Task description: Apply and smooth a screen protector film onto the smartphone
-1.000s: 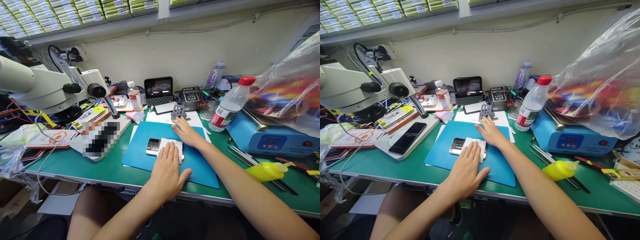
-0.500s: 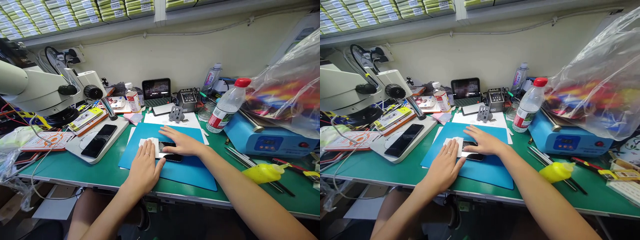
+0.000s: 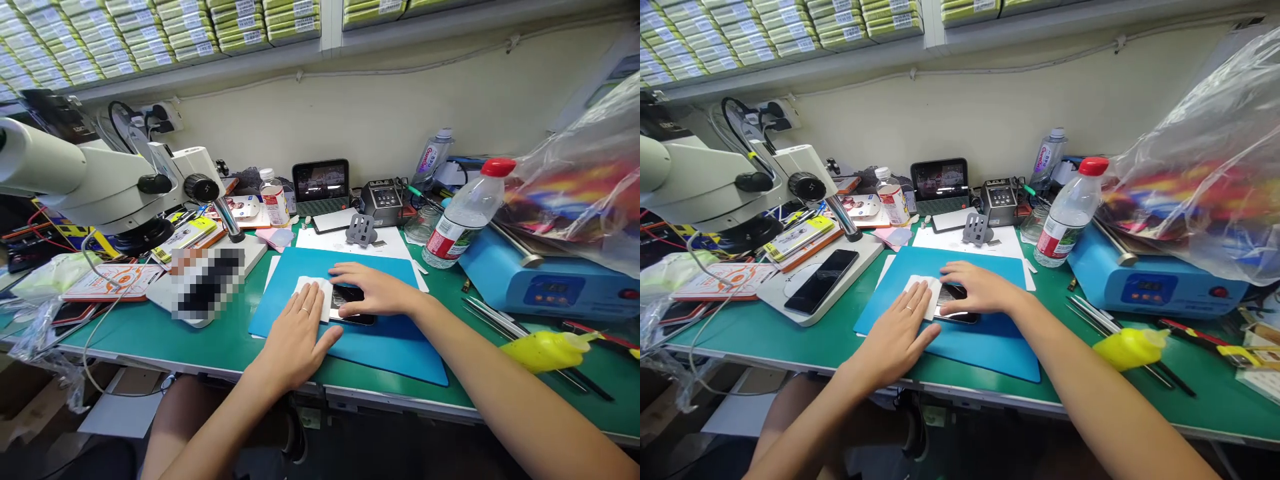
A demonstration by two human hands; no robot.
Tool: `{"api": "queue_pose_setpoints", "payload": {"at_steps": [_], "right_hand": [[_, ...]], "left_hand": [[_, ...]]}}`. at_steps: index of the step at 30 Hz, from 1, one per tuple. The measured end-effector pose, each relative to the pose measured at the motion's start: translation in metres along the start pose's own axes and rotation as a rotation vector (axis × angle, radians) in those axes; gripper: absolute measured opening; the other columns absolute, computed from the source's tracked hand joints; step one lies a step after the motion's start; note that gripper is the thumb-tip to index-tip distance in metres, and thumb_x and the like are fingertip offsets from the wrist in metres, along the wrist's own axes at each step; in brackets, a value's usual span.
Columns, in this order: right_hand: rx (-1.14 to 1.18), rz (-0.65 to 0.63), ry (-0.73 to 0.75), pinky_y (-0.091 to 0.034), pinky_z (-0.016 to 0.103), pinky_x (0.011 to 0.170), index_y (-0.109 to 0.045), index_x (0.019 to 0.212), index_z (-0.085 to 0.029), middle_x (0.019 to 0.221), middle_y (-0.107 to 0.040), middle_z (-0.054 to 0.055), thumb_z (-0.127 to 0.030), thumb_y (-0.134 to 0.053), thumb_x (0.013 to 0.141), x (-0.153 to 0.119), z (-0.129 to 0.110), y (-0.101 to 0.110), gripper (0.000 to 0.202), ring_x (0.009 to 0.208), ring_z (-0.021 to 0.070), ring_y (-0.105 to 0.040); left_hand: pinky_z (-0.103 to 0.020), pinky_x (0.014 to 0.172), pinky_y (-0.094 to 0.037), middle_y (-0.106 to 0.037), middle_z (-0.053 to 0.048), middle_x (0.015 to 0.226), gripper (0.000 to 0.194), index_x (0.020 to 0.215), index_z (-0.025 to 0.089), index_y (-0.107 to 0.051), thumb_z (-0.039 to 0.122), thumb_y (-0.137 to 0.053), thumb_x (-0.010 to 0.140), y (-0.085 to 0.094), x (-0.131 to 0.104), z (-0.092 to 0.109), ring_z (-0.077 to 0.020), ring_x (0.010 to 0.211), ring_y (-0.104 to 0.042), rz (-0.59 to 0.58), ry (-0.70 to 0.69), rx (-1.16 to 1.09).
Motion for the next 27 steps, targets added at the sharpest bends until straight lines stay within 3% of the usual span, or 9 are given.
{"api": "queue_pose_setpoints", "payload": {"at_steps": [5, 9, 14, 20, 24, 27], "right_hand": [[-0.019, 0.032, 0.054, -0.046, 0.048, 0.107, -0.07, 0.127, -0.016, 0.133, -0.066, 0.016, -0.07, -0.069, 0.079, -0.001, -0.006, 0.005, 0.072, 0.128, 0.0333, -0.055], [-0.033, 0.049, 0.044, -0.05, 0.048, 0.097, -0.068, 0.128, -0.016, 0.122, -0.066, 0.016, -0.067, -0.07, 0.08, 0.0, -0.01, 0.006, 0.07, 0.114, 0.0323, -0.059], [-0.059, 0.01, 0.057, -0.051, 0.047, 0.093, -0.06, 0.139, -0.019, 0.12, -0.063, 0.015, -0.067, -0.07, 0.079, -0.002, -0.014, 0.0, 0.078, 0.112, 0.0322, -0.059], [-0.116, -0.002, 0.07, -0.051, 0.049, 0.09, -0.05, 0.147, -0.014, 0.12, -0.062, 0.016, -0.067, -0.073, 0.075, -0.005, -0.021, -0.004, 0.092, 0.109, 0.035, -0.057], [-0.128, 0.001, 0.058, -0.051, 0.047, 0.091, -0.049, 0.148, -0.016, 0.119, -0.061, 0.015, -0.053, -0.076, 0.078, -0.005, -0.023, -0.006, 0.084, 0.11, 0.0338, -0.056], [-0.083, 0.024, 0.065, -0.052, 0.047, 0.089, -0.051, 0.147, -0.016, 0.116, -0.062, 0.014, -0.044, -0.076, 0.078, -0.004, -0.023, -0.006, 0.079, 0.109, 0.0331, -0.057]], "left_hand": [[-0.054, 0.125, -0.029, -0.024, -0.02, 0.165, 0.077, 0.157, 0.002, -0.029, 0.058, -0.021, 0.105, -0.001, -0.007, -0.013, -0.0326, 0.156, -0.018, 0.044, 0.062, 0.066], [-0.054, 0.125, -0.027, -0.025, -0.024, 0.164, 0.082, 0.155, -0.002, -0.031, 0.061, -0.024, 0.104, -0.004, 0.005, 0.0, -0.0363, 0.155, -0.019, 0.028, 0.083, 0.077], [-0.054, 0.125, -0.027, -0.024, -0.026, 0.164, 0.086, 0.156, -0.002, -0.029, 0.065, -0.026, 0.102, -0.005, 0.011, 0.01, -0.0361, 0.155, -0.02, 0.024, 0.033, 0.064], [-0.054, 0.125, -0.028, -0.024, -0.022, 0.165, 0.077, 0.157, 0.003, -0.029, 0.059, -0.026, 0.104, 0.001, -0.009, -0.018, -0.0328, 0.155, -0.021, -0.007, -0.006, 0.079], [-0.052, 0.126, -0.027, -0.026, -0.016, 0.166, 0.068, 0.154, 0.008, -0.039, 0.055, -0.031, 0.105, 0.011, -0.014, -0.031, -0.0307, 0.156, -0.017, -0.017, -0.093, 0.092], [-0.048, 0.126, -0.029, -0.027, -0.012, 0.166, 0.063, 0.153, 0.015, -0.041, 0.054, -0.037, 0.104, 0.018, -0.01, -0.036, -0.0282, 0.155, -0.024, -0.021, -0.152, 0.074]]}}
Point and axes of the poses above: each hand's wrist, its own x-axis towards the middle knuckle, its own y-axis out of the back of the hand, z = x × y, the point moved 7 cm from there along x, towards the middle knuckle
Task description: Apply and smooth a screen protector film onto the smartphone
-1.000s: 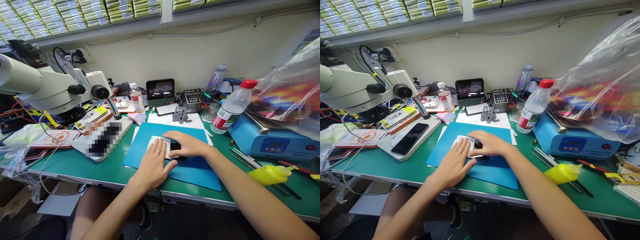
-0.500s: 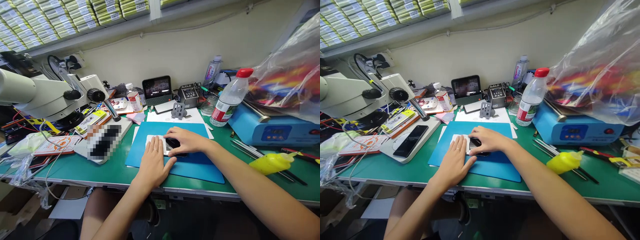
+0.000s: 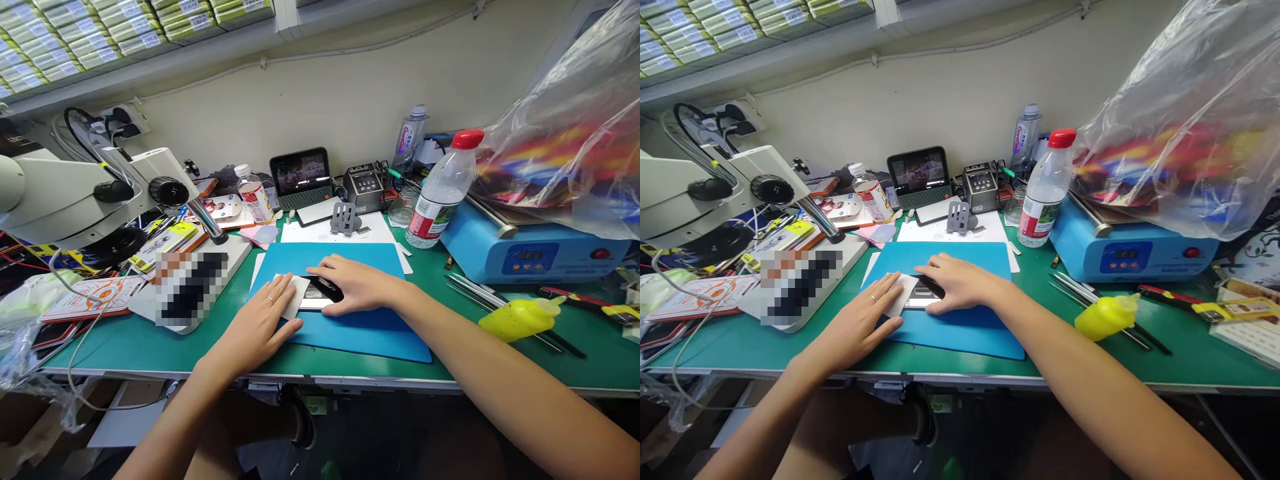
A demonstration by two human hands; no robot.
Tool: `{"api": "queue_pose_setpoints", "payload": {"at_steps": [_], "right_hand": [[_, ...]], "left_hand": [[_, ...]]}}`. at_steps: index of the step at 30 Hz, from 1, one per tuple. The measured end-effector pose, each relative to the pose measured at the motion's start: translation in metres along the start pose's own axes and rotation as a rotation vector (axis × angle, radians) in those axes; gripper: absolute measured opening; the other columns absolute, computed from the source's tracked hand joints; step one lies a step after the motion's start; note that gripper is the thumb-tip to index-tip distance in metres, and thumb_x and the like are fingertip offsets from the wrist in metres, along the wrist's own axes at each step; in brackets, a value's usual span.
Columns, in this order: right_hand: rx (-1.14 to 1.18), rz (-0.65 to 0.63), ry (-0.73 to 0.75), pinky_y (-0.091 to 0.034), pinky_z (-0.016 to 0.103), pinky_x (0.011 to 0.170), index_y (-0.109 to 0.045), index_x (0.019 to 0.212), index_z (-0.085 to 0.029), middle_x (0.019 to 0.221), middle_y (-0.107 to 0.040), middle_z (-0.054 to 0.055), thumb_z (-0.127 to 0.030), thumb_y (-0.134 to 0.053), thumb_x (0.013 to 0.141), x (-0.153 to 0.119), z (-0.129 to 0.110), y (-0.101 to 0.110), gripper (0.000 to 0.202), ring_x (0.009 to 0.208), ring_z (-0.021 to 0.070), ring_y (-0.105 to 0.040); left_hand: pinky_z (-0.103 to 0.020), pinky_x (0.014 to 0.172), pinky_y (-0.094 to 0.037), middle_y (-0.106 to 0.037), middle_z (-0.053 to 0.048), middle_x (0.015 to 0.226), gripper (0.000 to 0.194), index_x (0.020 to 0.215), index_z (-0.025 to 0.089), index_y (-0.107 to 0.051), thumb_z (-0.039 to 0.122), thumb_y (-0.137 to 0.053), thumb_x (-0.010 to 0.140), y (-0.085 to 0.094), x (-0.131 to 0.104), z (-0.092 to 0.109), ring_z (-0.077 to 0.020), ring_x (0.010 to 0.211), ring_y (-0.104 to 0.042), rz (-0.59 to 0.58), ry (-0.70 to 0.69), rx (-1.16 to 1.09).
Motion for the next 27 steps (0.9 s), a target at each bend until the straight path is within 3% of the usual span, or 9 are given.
{"api": "queue_pose_setpoints", "payload": {"at_steps": [5, 12, 16, 19, 23, 27], "right_hand": [[0.017, 0.026, -0.02, -0.053, 0.05, 0.091, -0.055, 0.143, -0.016, 0.116, -0.063, 0.015, -0.043, -0.075, 0.076, -0.001, 0.008, 0.006, 0.075, 0.11, 0.0342, -0.057], [-0.039, 0.091, -0.089, -0.051, 0.048, 0.096, -0.055, 0.141, -0.018, 0.125, -0.062, 0.016, -0.04, -0.074, 0.077, -0.004, 0.019, 0.022, 0.071, 0.115, 0.0333, -0.057], [-0.047, 0.187, -0.049, -0.05, 0.05, 0.096, -0.056, 0.138, -0.018, 0.123, -0.062, 0.016, -0.039, -0.076, 0.075, -0.003, 0.018, 0.029, 0.07, 0.114, 0.034, -0.057], [-0.026, 0.258, -0.02, -0.048, 0.05, 0.098, -0.056, 0.136, -0.022, 0.125, -0.063, 0.014, -0.039, -0.075, 0.077, -0.003, 0.016, 0.032, 0.065, 0.114, 0.0336, -0.057], [0.028, 0.327, -0.051, -0.049, 0.048, 0.097, -0.057, 0.131, -0.024, 0.122, -0.064, 0.011, -0.037, -0.077, 0.076, -0.004, 0.018, 0.036, 0.059, 0.112, 0.032, -0.059], [0.058, 0.341, -0.042, -0.049, 0.048, 0.097, -0.055, 0.133, -0.025, 0.121, -0.064, 0.01, -0.036, -0.078, 0.075, -0.001, 0.018, 0.035, 0.062, 0.11, 0.0311, -0.06]], "left_hand": [[-0.049, 0.126, -0.03, -0.035, -0.008, 0.164, 0.062, 0.155, 0.019, -0.04, 0.054, -0.038, 0.104, -0.001, 0.005, -0.022, -0.0282, 0.154, -0.027, -0.054, 0.006, -0.003], [-0.049, 0.127, -0.025, -0.032, -0.007, 0.165, 0.061, 0.156, 0.022, -0.039, 0.053, -0.038, 0.104, 0.0, 0.001, -0.037, -0.0284, 0.156, -0.024, -0.042, 0.027, -0.064], [-0.047, 0.123, -0.034, -0.037, -0.014, 0.163, 0.081, 0.16, 0.017, -0.027, 0.059, -0.053, 0.096, 0.007, 0.029, -0.047, -0.0296, 0.149, -0.039, -0.003, 0.107, -0.322], [-0.046, 0.12, -0.037, -0.044, -0.018, 0.158, 0.099, 0.159, 0.014, -0.027, 0.061, -0.07, 0.083, 0.011, 0.061, -0.051, -0.0319, 0.144, -0.046, 0.028, 0.069, -0.54], [-0.046, 0.115, -0.041, -0.055, -0.014, 0.147, 0.087, 0.143, 0.017, -0.048, 0.062, -0.078, 0.075, 0.014, 0.089, -0.05, -0.0324, 0.135, -0.053, 0.097, -0.049, -0.745], [-0.041, 0.105, -0.048, -0.063, -0.012, 0.13, 0.071, 0.127, 0.017, -0.054, 0.057, -0.08, 0.074, 0.017, 0.087, -0.05, -0.029, 0.121, -0.06, 0.203, -0.084, -0.866]]}}
Point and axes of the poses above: each hand's wrist, its own x-axis towards the middle knuckle, its own y-axis out of the back of the hand, z = x × y, the point moved 7 cm from there along x, towards the middle knuckle
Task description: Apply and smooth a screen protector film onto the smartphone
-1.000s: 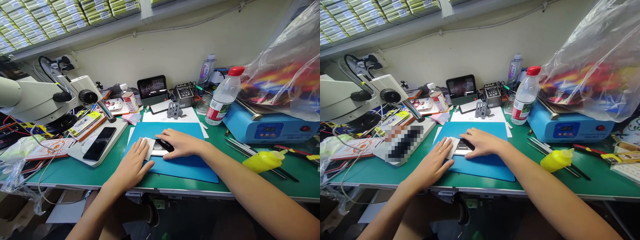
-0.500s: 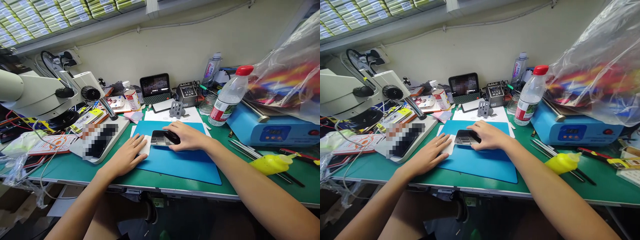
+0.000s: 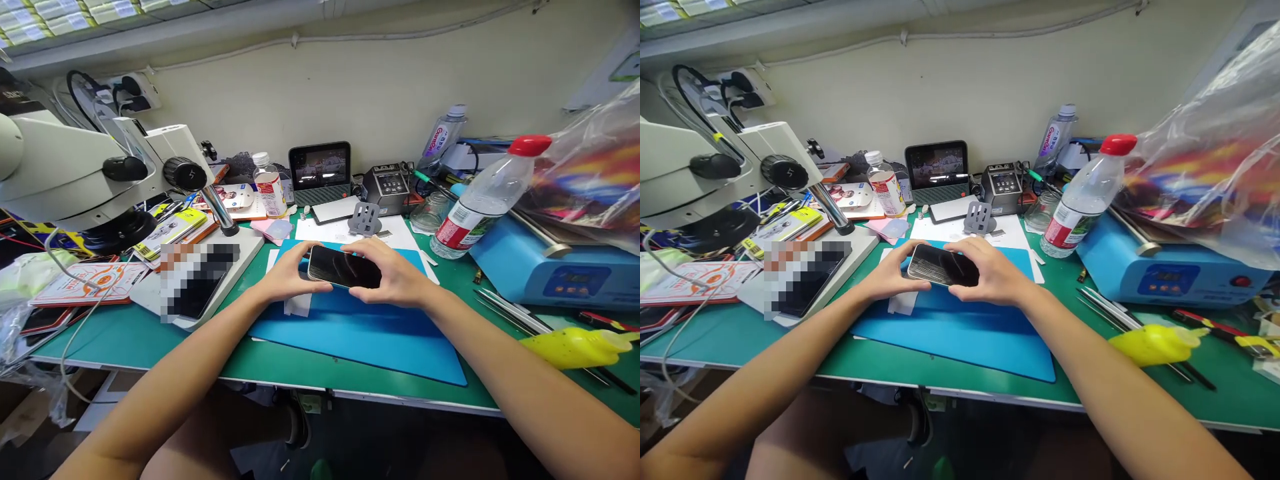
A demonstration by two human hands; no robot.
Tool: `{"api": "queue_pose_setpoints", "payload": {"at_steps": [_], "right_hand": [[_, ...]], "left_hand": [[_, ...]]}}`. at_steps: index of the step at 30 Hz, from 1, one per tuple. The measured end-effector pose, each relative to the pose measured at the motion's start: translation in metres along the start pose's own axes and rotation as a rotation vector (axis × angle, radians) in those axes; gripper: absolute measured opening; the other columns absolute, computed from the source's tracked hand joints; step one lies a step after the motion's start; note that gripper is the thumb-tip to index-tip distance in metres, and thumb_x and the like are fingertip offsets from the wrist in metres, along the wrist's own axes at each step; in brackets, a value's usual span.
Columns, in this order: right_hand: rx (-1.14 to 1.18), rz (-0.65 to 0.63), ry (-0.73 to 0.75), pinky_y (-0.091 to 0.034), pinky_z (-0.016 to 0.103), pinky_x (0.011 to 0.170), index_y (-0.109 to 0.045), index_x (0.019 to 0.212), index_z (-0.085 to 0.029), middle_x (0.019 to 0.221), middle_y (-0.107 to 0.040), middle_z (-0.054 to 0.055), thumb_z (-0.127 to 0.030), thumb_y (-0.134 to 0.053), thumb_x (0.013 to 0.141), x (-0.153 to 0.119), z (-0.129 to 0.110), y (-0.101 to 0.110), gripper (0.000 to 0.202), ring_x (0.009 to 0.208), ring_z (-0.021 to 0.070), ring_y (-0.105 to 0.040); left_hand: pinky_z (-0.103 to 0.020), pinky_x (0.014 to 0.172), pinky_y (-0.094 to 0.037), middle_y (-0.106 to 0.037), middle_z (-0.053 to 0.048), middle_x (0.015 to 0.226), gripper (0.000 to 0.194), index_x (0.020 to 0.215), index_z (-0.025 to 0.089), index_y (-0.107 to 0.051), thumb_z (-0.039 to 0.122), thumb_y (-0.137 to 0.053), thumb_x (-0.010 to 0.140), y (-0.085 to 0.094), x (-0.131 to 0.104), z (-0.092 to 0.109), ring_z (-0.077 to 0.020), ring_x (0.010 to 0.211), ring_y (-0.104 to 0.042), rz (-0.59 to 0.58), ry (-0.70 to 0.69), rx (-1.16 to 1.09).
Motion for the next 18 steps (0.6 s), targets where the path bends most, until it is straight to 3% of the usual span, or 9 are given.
{"api": "queue_pose_setpoints", "payload": {"at_steps": [10, 18], "right_hand": [[0.027, -0.04, 0.05, -0.052, 0.049, 0.099, -0.045, 0.147, -0.027, 0.126, -0.059, 0.012, -0.033, -0.076, 0.08, 0.001, 0.0, -0.016, 0.074, 0.117, 0.0304, -0.06], [-0.011, -0.163, -0.062, -0.049, 0.055, 0.105, -0.038, 0.155, -0.029, 0.138, -0.056, 0.014, -0.046, -0.072, 0.086, -0.002, 0.011, -0.026, 0.079, 0.127, 0.0325, -0.055]], "left_hand": [[-0.041, 0.099, -0.048, -0.062, -0.01, 0.125, 0.067, 0.123, 0.022, -0.052, 0.049, -0.085, 0.072, 0.004, -0.006, -0.003, -0.0287, 0.116, -0.059, 0.027, -0.082, 0.023], [-0.045, 0.093, -0.049, -0.062, -0.011, 0.117, 0.067, 0.121, 0.019, -0.054, 0.054, -0.082, 0.071, 0.002, -0.006, -0.014, -0.0313, 0.113, -0.056, -0.09, -0.025, 0.276]]}}
Point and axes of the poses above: each hand's wrist, its own x-axis towards the middle knuckle, its own y-axis out of the back of the hand, z = x × y, the point moved 7 cm from there along x, towards the middle knuckle
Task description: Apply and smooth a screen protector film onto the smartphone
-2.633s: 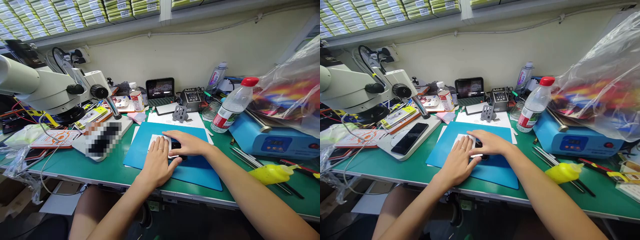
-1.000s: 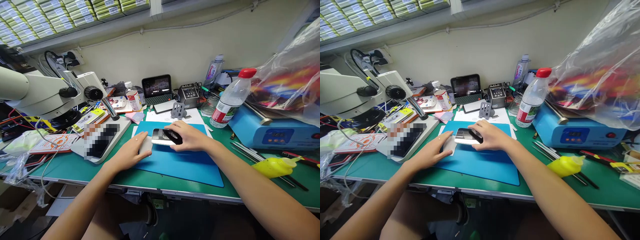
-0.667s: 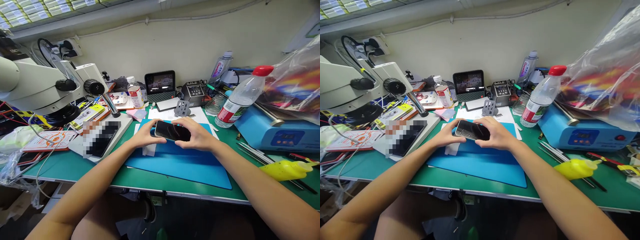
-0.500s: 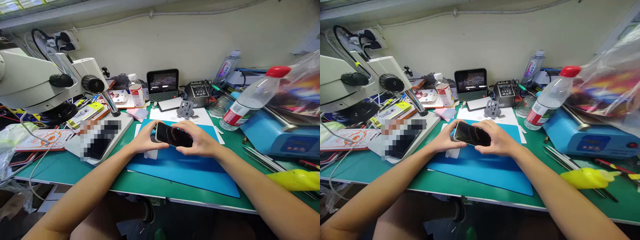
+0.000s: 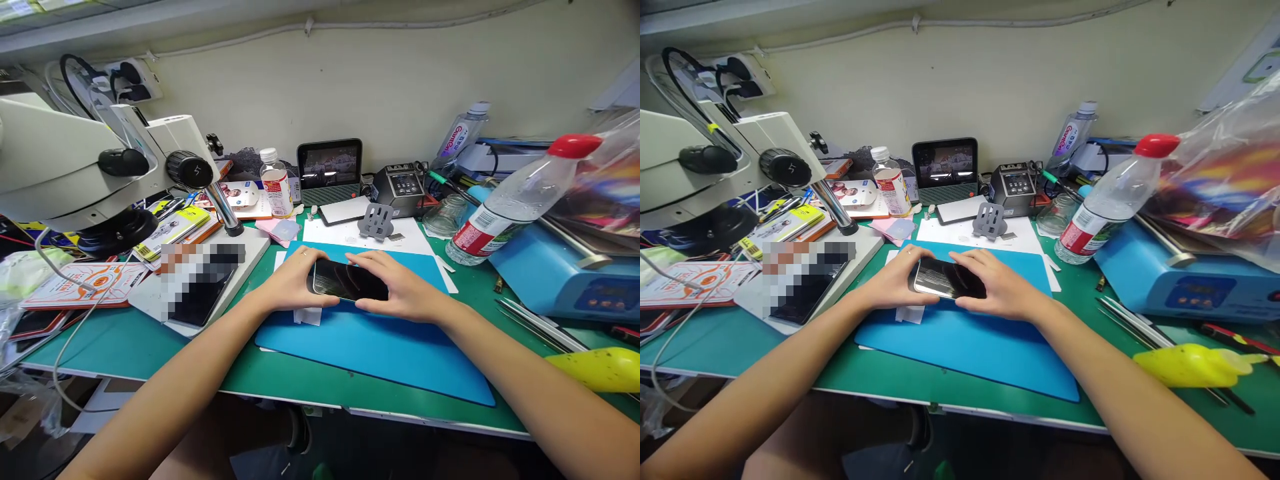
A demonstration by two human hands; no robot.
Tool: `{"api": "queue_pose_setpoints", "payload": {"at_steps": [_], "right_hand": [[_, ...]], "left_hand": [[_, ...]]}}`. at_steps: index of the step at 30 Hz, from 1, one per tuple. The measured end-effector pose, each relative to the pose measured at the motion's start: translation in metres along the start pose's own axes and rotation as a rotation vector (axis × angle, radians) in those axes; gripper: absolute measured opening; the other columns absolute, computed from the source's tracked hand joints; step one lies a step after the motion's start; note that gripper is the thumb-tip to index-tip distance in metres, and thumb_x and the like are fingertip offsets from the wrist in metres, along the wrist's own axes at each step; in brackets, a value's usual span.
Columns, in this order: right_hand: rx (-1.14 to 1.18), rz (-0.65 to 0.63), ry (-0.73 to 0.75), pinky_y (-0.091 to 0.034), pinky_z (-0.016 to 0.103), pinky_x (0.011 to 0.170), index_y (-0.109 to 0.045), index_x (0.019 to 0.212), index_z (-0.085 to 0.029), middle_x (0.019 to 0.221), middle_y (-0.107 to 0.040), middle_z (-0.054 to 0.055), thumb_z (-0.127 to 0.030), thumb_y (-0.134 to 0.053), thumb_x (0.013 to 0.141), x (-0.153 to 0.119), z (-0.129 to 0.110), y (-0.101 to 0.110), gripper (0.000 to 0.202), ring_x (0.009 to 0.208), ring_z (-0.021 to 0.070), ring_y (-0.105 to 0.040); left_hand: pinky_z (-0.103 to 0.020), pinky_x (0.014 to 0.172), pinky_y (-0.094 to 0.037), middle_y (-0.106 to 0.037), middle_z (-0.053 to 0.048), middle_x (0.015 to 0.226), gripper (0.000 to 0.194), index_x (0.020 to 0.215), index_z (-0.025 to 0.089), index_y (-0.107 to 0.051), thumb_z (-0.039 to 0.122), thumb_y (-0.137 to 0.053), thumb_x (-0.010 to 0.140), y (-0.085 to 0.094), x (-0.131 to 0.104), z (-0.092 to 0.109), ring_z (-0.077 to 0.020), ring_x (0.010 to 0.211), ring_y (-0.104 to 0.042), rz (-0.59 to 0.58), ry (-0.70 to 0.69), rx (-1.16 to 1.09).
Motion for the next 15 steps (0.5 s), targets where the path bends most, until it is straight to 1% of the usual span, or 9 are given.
{"api": "queue_pose_setpoints", "payload": {"at_steps": [2, 6, 11, 15], "right_hand": [[0.011, -0.05, -0.035, -0.047, 0.055, 0.107, -0.037, 0.156, -0.027, 0.142, -0.054, 0.015, -0.051, -0.072, 0.085, -0.0006, 0.0023, -0.0034, 0.082, 0.131, 0.0332, -0.053], [0.034, -0.112, -0.07, -0.043, 0.056, 0.111, -0.036, 0.157, -0.024, 0.149, -0.05, 0.017, -0.059, -0.072, 0.082, -0.0024, 0.0044, -0.0068, 0.091, 0.136, 0.0347, -0.049], [0.018, -0.101, -0.051, -0.046, 0.055, 0.109, -0.039, 0.156, -0.027, 0.144, -0.056, 0.014, -0.055, -0.073, 0.083, -0.0026, 0.0017, -0.0056, 0.085, 0.132, 0.0336, -0.052], [-0.001, -0.035, -0.004, -0.048, 0.054, 0.107, -0.041, 0.155, -0.025, 0.142, -0.057, 0.015, -0.047, -0.073, 0.085, -0.0021, -0.002, -0.0027, 0.079, 0.13, 0.0328, -0.054]], "left_hand": [[-0.045, 0.09, -0.05, -0.063, -0.01, 0.113, 0.067, 0.119, 0.018, -0.055, 0.055, -0.083, 0.07, -0.0026, 0.0002, -0.0008, -0.0318, 0.111, -0.055, -0.039, 0.01, 0.038], [-0.045, 0.09, -0.049, -0.063, -0.01, 0.112, 0.067, 0.118, 0.018, -0.055, 0.055, -0.083, 0.07, -0.0043, 0.0005, 0.0019, -0.0314, 0.11, -0.054, -0.05, 0.005, 0.065], [-0.046, 0.089, -0.049, -0.065, -0.01, 0.113, 0.069, 0.12, 0.018, -0.057, 0.058, -0.082, 0.07, -0.0061, 0.0008, 0.001, -0.0314, 0.107, -0.057, -0.052, 0.008, 0.084], [-0.047, 0.089, -0.049, -0.065, -0.011, 0.114, 0.07, 0.119, 0.019, -0.058, 0.058, -0.083, 0.068, -0.0011, 0.0006, -0.0006, -0.0322, 0.106, -0.06, 0.028, 0.021, 0.062]]}}
Point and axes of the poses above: each hand's wrist, its own x-axis towards the middle knuckle, its own y-axis out of the back of the hand, z = x × y, the point moved 7 cm from there along x, towards the middle knuckle
